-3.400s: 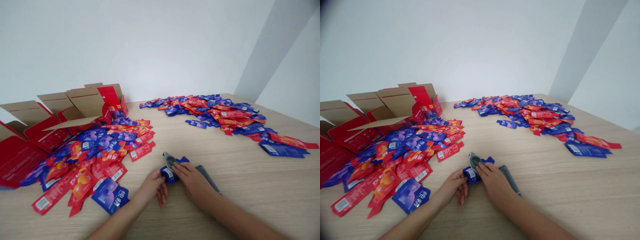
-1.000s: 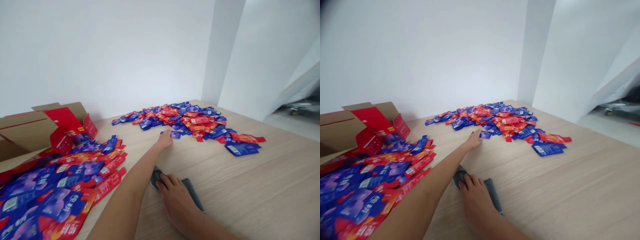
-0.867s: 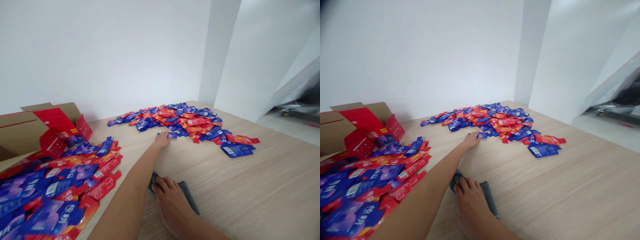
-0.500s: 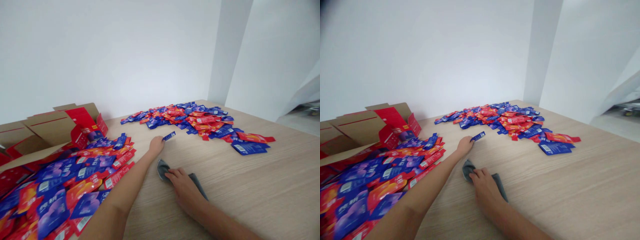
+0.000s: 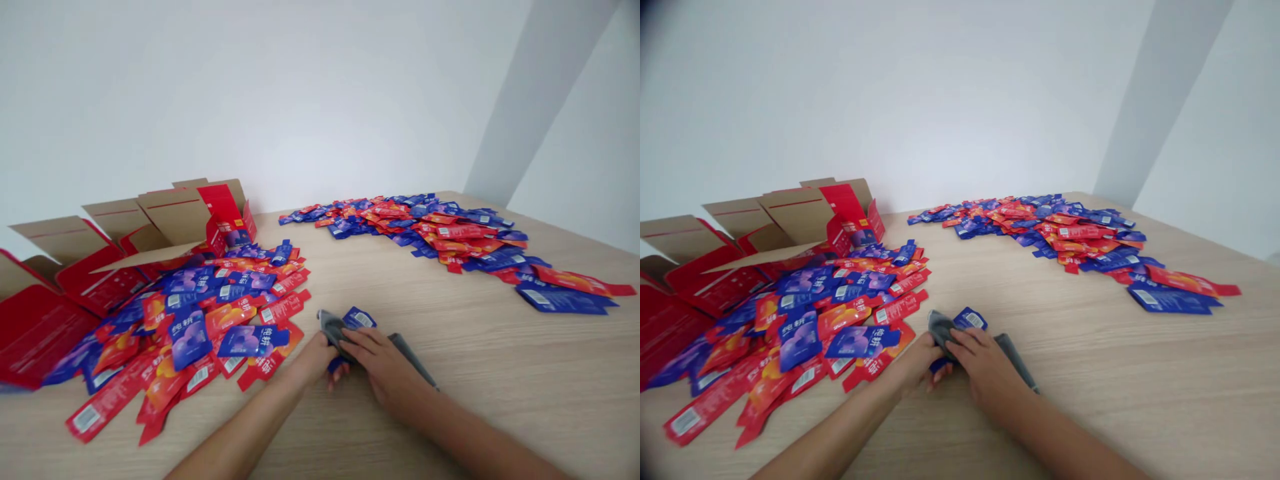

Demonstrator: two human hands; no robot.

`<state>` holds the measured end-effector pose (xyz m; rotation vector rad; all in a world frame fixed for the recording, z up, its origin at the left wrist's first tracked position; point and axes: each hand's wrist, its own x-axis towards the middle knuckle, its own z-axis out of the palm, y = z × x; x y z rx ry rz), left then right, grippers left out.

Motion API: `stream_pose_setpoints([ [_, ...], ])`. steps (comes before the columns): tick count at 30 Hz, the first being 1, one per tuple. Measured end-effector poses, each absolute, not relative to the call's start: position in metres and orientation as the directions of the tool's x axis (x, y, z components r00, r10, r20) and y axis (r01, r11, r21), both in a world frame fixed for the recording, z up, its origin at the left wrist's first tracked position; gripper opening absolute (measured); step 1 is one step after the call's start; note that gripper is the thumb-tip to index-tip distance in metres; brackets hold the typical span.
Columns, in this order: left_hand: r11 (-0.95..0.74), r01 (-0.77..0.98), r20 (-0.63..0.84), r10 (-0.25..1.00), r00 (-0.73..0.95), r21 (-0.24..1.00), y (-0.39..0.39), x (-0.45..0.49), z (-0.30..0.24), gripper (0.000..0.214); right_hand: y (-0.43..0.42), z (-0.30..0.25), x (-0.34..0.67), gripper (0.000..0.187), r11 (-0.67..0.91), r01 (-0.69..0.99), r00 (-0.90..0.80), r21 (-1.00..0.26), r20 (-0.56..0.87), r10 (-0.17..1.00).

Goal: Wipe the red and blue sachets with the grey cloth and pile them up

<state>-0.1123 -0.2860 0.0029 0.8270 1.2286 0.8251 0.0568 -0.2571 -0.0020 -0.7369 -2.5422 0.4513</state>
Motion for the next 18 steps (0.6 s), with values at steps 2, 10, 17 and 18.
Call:
stream_pose_setpoints([
  [2,0.477,-0.042,-0.47,0.875,0.116,0.878,-0.287,-0.114,0.008,0.003,-0.258,-0.001,0.053,0.062,0.811,0.47,-0.793,-0.349,0.236,0.561],
  [10,0.552,0.031,-0.55,0.823,0.14,0.833,-0.282,-0.118,0.013,0.029,-0.243,-0.001,0.06,0.066,0.787,0.554,-0.754,-0.273,0.237,0.613],
  [17,0.5,0.145,-0.516,0.849,0.113,0.854,-0.284,-0.117,0.013,0.027,-0.231,-0.008,0.063,0.056,0.73,0.63,-0.672,-0.265,0.286,0.684],
  [18,0.461,0.217,-0.486,0.871,0.077,0.86,-0.285,-0.117,0.013,0.026,-0.225,-0.011,0.066,0.054,0.718,0.632,-0.646,-0.292,0.312,0.697],
])
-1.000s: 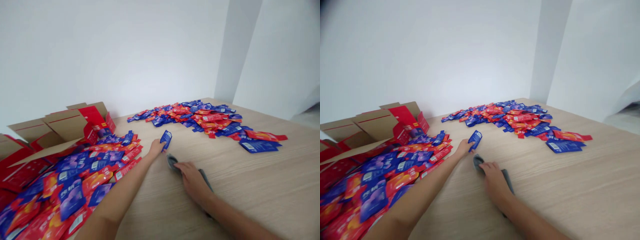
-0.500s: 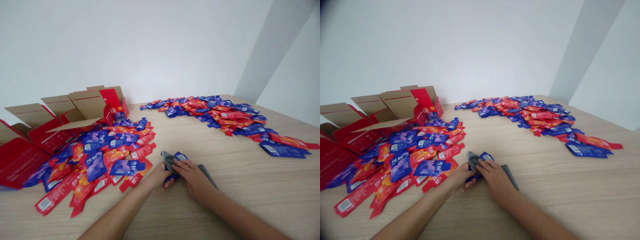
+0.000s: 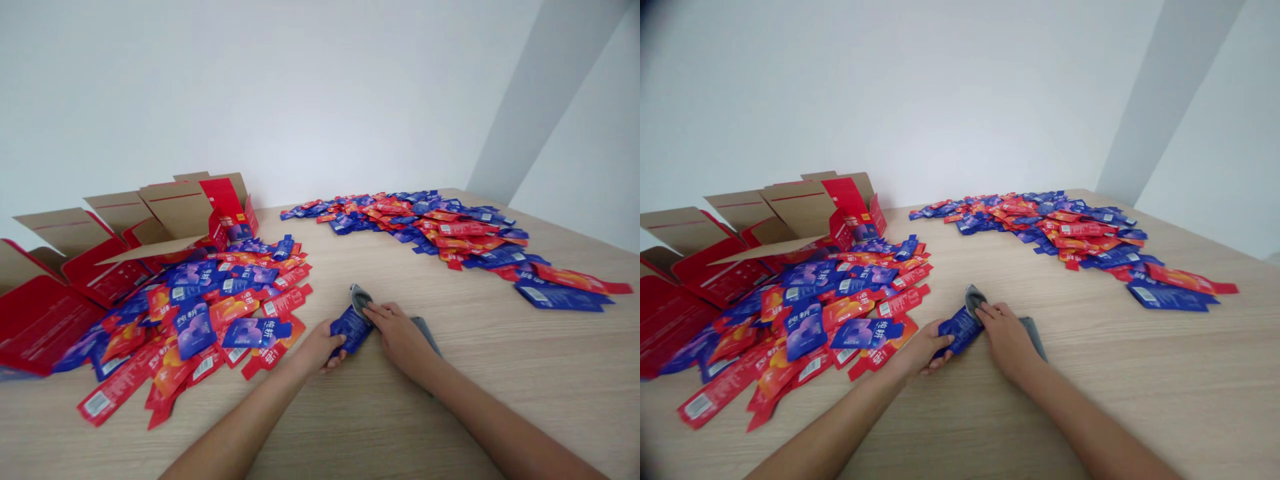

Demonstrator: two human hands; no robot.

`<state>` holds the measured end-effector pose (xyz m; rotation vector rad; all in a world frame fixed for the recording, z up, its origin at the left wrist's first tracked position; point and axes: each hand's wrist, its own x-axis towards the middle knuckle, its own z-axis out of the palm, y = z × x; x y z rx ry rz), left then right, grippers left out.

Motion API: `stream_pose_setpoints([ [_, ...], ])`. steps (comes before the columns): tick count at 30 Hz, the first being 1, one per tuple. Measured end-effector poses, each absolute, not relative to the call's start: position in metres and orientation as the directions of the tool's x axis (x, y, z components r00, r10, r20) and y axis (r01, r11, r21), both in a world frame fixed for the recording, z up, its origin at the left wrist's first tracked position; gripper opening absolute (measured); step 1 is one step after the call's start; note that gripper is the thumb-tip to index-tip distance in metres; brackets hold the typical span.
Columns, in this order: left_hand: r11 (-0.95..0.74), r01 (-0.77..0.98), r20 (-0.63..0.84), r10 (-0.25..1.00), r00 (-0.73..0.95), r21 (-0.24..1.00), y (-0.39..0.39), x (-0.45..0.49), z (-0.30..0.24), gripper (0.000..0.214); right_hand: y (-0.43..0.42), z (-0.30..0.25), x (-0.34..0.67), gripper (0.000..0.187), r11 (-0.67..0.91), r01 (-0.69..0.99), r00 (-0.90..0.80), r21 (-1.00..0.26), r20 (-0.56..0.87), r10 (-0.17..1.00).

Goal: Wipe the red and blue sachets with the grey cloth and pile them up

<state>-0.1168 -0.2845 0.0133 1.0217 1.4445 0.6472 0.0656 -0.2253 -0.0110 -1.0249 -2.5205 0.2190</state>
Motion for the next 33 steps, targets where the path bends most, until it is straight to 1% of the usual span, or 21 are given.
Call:
stream_pose_setpoints([
  [1,0.387,0.315,-0.418,0.908,0.034,0.866,-0.286,-0.117,0.013,0.026,-0.219,-0.014,0.07,0.053,0.702,0.629,-0.613,-0.334,0.342,0.712],
  [2,0.277,0.435,-0.309,0.951,0.003,0.857,-0.287,-0.118,0.013,0.027,-0.214,-0.017,0.074,0.051,0.677,0.627,-0.565,-0.386,0.373,0.736],
  [3,0.145,0.565,-0.174,0.985,-0.002,0.812,-0.289,-0.119,0.013,0.03,-0.209,-0.019,0.08,0.049,0.642,0.627,-0.502,-0.442,0.401,0.766],
  [4,0.018,0.689,-0.048,0.999,0.024,0.724,-0.29,-0.119,0.012,0.033,-0.205,-0.02,0.085,0.047,0.6,0.627,-0.426,-0.497,0.427,0.798],
  [5,-0.082,0.793,0.039,0.997,0.073,0.604,-0.292,-0.119,0.011,0.037,-0.203,-0.019,0.09,0.045,0.561,0.625,-0.344,-0.543,0.454,0.822],
  [6,-0.145,0.871,0.073,0.989,0.125,0.469,-0.293,-0.118,0.01,0.04,-0.202,-0.017,0.093,0.044,0.536,0.618,-0.268,-0.576,0.486,0.832],
  [7,-0.174,0.925,0.063,0.985,0.162,0.337,-0.294,-0.117,0.009,0.043,-0.204,-0.014,0.095,0.043,0.534,0.604,-0.215,-0.592,0.524,0.824],
  [8,-0.186,0.957,0.035,0.983,0.182,0.225,-0.295,-0.116,0.008,0.045,-0.207,-0.01,0.095,0.043,0.558,0.584,-0.198,-0.59,0.563,0.802],
  [9,-0.192,0.972,0.01,0.981,0.193,0.139,-0.296,-0.114,0.007,0.045,-0.213,-0.006,0.093,0.043,0.603,0.56,-0.223,-0.568,0.598,0.77],
  [11,-0.211,0.976,-0.014,0.977,0.212,0.046,-0.296,-0.111,0.006,0.043,-0.229,0.0,0.084,0.046,0.713,0.508,-0.392,-0.483,0.607,0.691],
  [13,-0.235,0.972,-0.036,0.971,0.235,0.017,-0.296,-0.108,0.007,0.037,-0.245,0.003,0.073,0.052,0.789,0.478,-0.601,-0.386,0.511,0.615],
  [15,-0.263,0.965,-0.061,0.963,0.263,0.005,-0.295,-0.106,0.009,0.032,-0.254,0.002,0.065,0.057,0.806,0.508,-0.705,-0.305,0.39,0.592],
  [16,-0.277,0.961,-0.07,0.959,0.276,0.001,-0.294,-0.105,0.01,0.031,-0.255,0.001,0.063,0.058,0.798,0.539,-0.721,-0.271,0.342,0.603],
  [19,-0.285,0.958,-0.089,0.955,0.283,-0.007,-0.292,-0.103,0.012,0.035,-0.25,-0.003,0.065,0.057,0.757,0.622,-0.704,-0.2,0.28,0.652],
  [22,-0.282,0.959,-0.101,0.955,0.28,-0.003,-0.292,-0.102,0.012,0.036,-0.248,-0.005,0.068,0.057,0.752,0.639,-0.696,-0.161,0.294,0.655],
  [26,-0.312,0.95,-0.092,0.946,0.311,0.0,-0.292,-0.104,0.01,0.032,-0.252,-0.004,0.066,0.06,0.775,0.609,-0.717,-0.169,0.3,0.629],
  [29,-0.313,0.95,-0.067,0.948,0.312,-0.001,-0.291,-0.106,0.007,0.036,-0.243,-0.005,0.068,0.058,0.75,0.637,-0.695,-0.176,0.289,0.658],
  [31,-0.297,0.954,-0.041,0.954,0.298,0.034,-0.289,-0.108,0.005,0.04,-0.23,-0.007,0.074,0.056,0.716,0.68,-0.661,-0.158,0.292,0.691],
  [32,-0.285,0.955,-0.025,0.957,0.288,0.084,-0.287,-0.11,0.005,0.039,-0.224,-0.008,0.077,0.055,0.7,0.698,-0.643,-0.149,0.3,0.705],
  [33,-0.261,0.951,-0.001,0.964,0.265,0.163,-0.286,-0.114,0.005,0.034,-0.218,-0.01,0.081,0.055,0.688,0.712,-0.628,-0.143,0.31,0.714],
])
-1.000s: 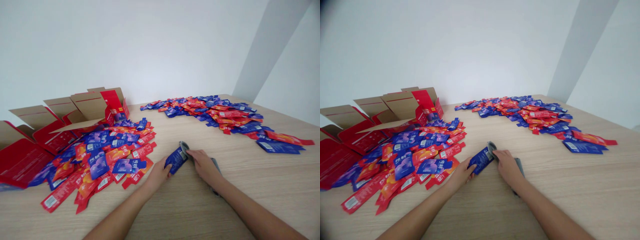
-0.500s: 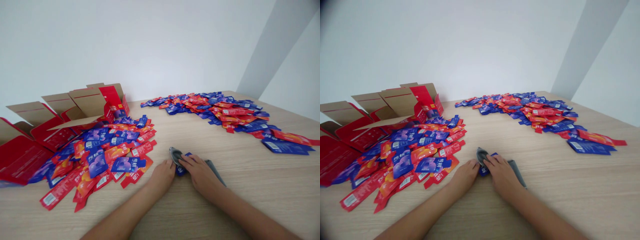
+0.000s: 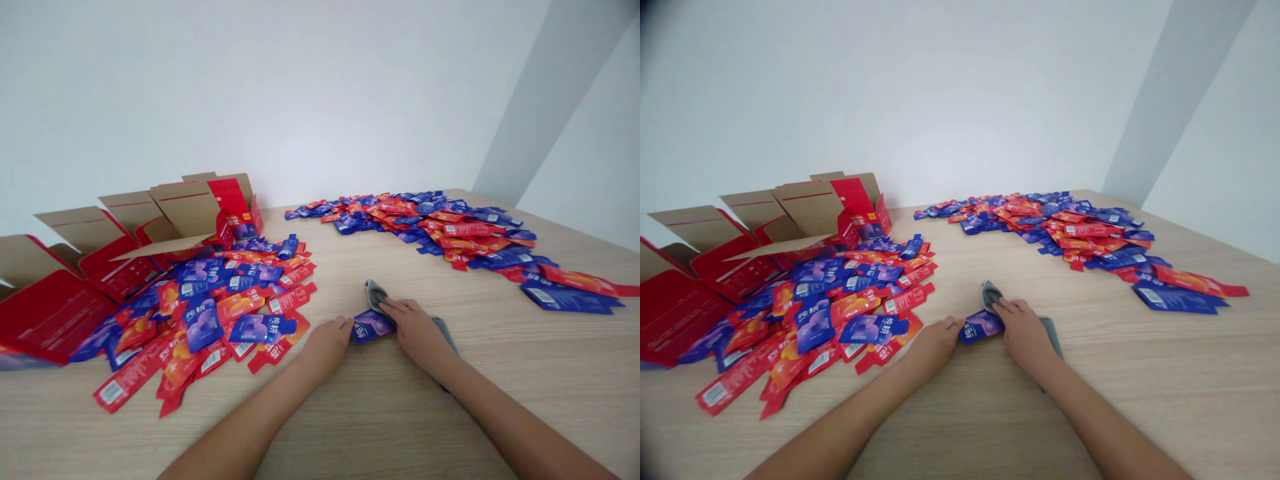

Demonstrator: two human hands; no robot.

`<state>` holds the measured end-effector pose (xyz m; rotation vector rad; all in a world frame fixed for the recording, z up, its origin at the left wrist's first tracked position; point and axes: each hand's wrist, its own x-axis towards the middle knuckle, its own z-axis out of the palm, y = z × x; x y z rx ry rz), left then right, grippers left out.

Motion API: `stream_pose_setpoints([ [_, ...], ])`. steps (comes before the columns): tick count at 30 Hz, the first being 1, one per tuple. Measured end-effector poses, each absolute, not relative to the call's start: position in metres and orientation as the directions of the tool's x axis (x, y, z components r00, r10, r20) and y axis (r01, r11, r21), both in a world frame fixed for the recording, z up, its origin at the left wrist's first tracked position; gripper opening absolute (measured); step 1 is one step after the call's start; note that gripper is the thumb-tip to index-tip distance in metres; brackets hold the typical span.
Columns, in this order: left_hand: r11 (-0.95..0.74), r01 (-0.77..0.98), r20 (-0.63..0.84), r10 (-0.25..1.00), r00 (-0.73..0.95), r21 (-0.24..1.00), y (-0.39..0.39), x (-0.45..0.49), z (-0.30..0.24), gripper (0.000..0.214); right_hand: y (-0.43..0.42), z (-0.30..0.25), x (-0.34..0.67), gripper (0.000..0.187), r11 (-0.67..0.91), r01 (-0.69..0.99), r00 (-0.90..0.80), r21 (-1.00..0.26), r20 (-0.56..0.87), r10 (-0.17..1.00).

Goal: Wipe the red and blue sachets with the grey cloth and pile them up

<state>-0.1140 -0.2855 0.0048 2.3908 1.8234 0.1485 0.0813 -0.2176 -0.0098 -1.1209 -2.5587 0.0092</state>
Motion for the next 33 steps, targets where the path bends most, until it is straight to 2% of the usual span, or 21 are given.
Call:
stream_pose_setpoints([
  [2,-0.148,0.904,0.042,0.989,0.143,0.401,-0.281,-0.128,0.007,0.022,-0.209,-0.013,0.088,0.055,0.673,0.726,-0.604,-0.138,0.34,0.721],
  [3,-0.06,0.837,0.039,0.998,0.047,0.544,-0.28,-0.138,0.009,0.024,-0.207,-0.015,0.09,0.055,0.672,0.728,-0.598,-0.135,0.356,0.718],
  [5,0.109,0.579,-0.022,0.988,-0.156,0.808,-0.277,-0.165,0.017,0.034,-0.205,-0.019,0.092,0.055,0.679,0.723,-0.597,-0.124,0.381,0.706],
  [7,0.147,0.225,-0.075,0.951,-0.299,0.963,-0.277,-0.197,0.028,0.037,-0.205,-0.021,0.092,0.054,0.691,0.713,-0.605,-0.116,0.397,0.691],
  [10,-0.048,-0.178,-0.052,0.854,-0.517,0.983,-0.281,-0.24,0.049,0.03,-0.206,-0.023,0.091,0.054,0.691,0.712,-0.596,-0.126,0.412,0.689],
  [12,-0.124,-0.297,-0.093,0.778,-0.622,0.947,-0.285,-0.256,0.059,0.023,-0.207,-0.023,0.09,0.054,0.681,0.722,-0.588,-0.126,0.408,0.699],
  [14,-0.092,-0.343,-0.152,0.77,-0.62,0.935,-0.287,-0.256,0.063,0.017,-0.208,-0.021,0.089,0.052,0.676,0.728,-0.595,-0.116,0.385,0.706],
  [17,0.002,-0.295,-0.148,0.869,-0.472,0.955,-0.283,-0.236,0.059,0.017,-0.211,-0.017,0.089,0.05,0.673,0.732,-0.607,-0.105,0.345,0.716],
  [21,0.028,-0.132,-0.067,0.952,-0.298,0.991,-0.251,-0.203,0.042,0.026,-0.216,-0.012,0.087,0.05,0.656,0.748,-0.603,-0.106,0.305,0.737],
  [23,0.074,0.029,-0.063,0.96,-0.274,0.997,-0.225,-0.19,0.032,0.033,-0.22,-0.01,0.085,0.048,0.644,0.757,-0.592,-0.113,0.3,0.748],
  [24,0.095,0.179,-0.045,0.963,-0.265,0.979,-0.21,-0.184,0.027,0.036,-0.221,-0.009,0.084,0.047,0.642,0.759,-0.589,-0.114,0.3,0.75],
  [26,0.102,0.529,0.022,0.974,-0.224,0.843,-0.183,-0.171,0.014,0.039,-0.224,-0.009,0.082,0.044,0.639,0.761,-0.587,-0.11,0.304,0.751],
  [28,0.058,0.751,0.083,0.985,-0.149,0.658,-0.158,-0.155,0.001,0.04,-0.226,-0.009,0.08,0.043,0.634,0.767,-0.581,-0.101,0.308,0.753],
  [31,-0.001,0.832,0.112,0.991,-0.074,0.555,-0.124,-0.133,-0.019,0.048,-0.227,-0.011,0.079,0.044,0.62,0.779,-0.565,-0.088,0.329,0.757],
  [33,-0.012,0.904,0.139,0.989,-0.052,0.428,-0.1,-0.123,-0.028,0.053,-0.227,-0.013,0.078,0.045,0.616,0.783,-0.557,-0.084,0.346,0.755],
])
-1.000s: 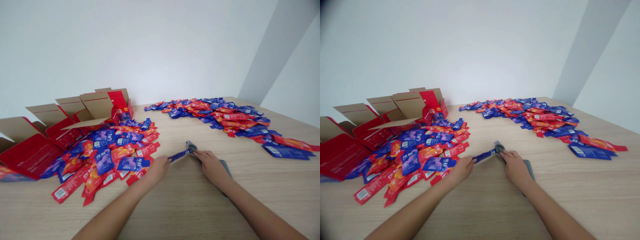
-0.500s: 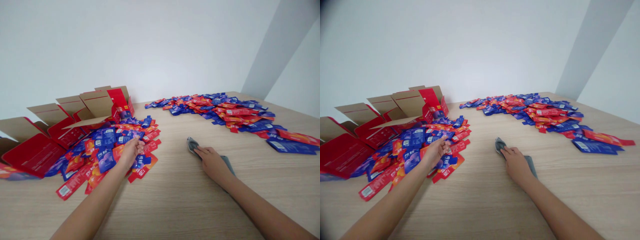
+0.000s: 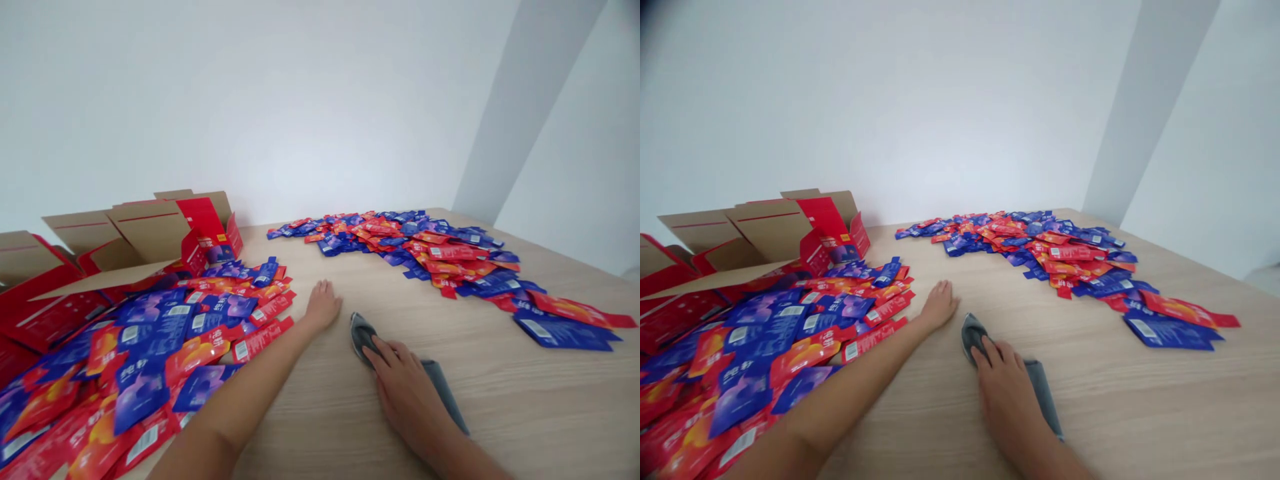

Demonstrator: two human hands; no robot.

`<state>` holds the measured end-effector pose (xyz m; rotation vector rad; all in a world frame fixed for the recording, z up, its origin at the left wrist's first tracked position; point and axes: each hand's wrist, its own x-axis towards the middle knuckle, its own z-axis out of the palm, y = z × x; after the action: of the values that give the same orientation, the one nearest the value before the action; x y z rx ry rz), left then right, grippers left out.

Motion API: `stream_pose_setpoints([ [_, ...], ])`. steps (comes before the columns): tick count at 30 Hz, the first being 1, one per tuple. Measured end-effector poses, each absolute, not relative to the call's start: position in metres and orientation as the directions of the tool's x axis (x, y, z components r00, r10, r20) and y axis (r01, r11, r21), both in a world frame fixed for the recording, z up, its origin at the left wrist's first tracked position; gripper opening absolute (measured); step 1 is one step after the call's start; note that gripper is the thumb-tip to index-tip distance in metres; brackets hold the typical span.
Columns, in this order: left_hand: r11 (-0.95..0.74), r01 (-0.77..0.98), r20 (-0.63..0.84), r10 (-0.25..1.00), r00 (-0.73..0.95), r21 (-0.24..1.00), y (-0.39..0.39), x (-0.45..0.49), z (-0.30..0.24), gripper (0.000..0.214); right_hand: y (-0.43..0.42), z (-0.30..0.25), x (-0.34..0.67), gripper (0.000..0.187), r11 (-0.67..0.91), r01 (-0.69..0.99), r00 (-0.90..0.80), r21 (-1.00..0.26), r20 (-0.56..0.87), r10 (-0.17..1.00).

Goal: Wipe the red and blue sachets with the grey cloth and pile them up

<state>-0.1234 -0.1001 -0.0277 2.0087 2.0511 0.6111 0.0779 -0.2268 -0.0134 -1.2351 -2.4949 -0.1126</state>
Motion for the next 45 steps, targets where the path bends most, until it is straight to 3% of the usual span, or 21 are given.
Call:
stream_pose_setpoints([
  [2,0.026,0.96,0.174,0.982,-0.077,0.28,-0.072,-0.12,-0.032,0.056,-0.227,-0.016,0.078,0.045,0.61,0.788,-0.549,-0.086,0.352,0.758],
  [4,0.081,0.974,0.208,0.97,-0.125,0.212,-0.043,-0.122,-0.033,0.057,-0.226,-0.019,0.078,0.046,0.609,0.789,-0.548,-0.084,0.354,0.758],
  [10,0.116,0.972,0.3,0.938,-0.174,0.202,0.031,-0.138,-0.03,0.065,-0.214,-0.042,0.083,0.044,0.654,0.756,-0.593,-0.012,0.412,0.692],
  [14,0.103,0.967,0.287,0.943,-0.17,0.233,0.063,-0.151,-0.03,0.062,-0.205,-0.067,0.083,0.042,0.654,0.754,-0.604,0.065,0.462,0.65],
  [20,-0.048,0.96,0.268,0.963,-0.03,0.277,0.08,-0.161,-0.028,0.05,-0.203,-0.082,0.082,0.04,0.622,0.778,-0.583,0.092,0.475,0.659],
  [27,-0.228,0.928,0.257,0.954,0.152,0.296,0.041,-0.152,-0.027,0.043,-0.207,-0.051,0.081,0.042,0.655,0.755,-0.592,-0.025,0.402,0.699],
  [33,-0.334,0.901,0.296,0.922,0.251,0.277,-0.025,-0.136,-0.023,0.039,-0.216,-0.025,0.076,0.057,0.606,0.751,-0.528,-0.261,0.315,0.789],
  [36,-0.357,0.902,0.331,0.905,0.269,0.244,-0.059,-0.129,-0.017,0.037,-0.213,-0.021,0.08,0.054,0.609,0.666,-0.467,-0.431,0.396,0.791],
  [40,-0.392,0.903,0.414,0.862,0.294,0.175,-0.112,-0.117,-0.009,0.036,-0.203,-0.015,0.092,0.039,0.541,0.543,-0.185,-0.642,0.537,0.823],
  [43,-0.429,0.888,0.373,0.861,0.346,0.167,-0.164,-0.109,-0.004,0.043,-0.204,-0.007,0.097,0.035,0.535,0.493,-0.071,-0.686,0.581,0.811],
  [45,-0.468,0.866,0.314,0.86,0.401,0.177,-0.202,-0.108,-0.004,0.047,-0.213,-0.002,0.092,0.035,0.594,0.456,-0.146,-0.662,0.603,0.784],
])
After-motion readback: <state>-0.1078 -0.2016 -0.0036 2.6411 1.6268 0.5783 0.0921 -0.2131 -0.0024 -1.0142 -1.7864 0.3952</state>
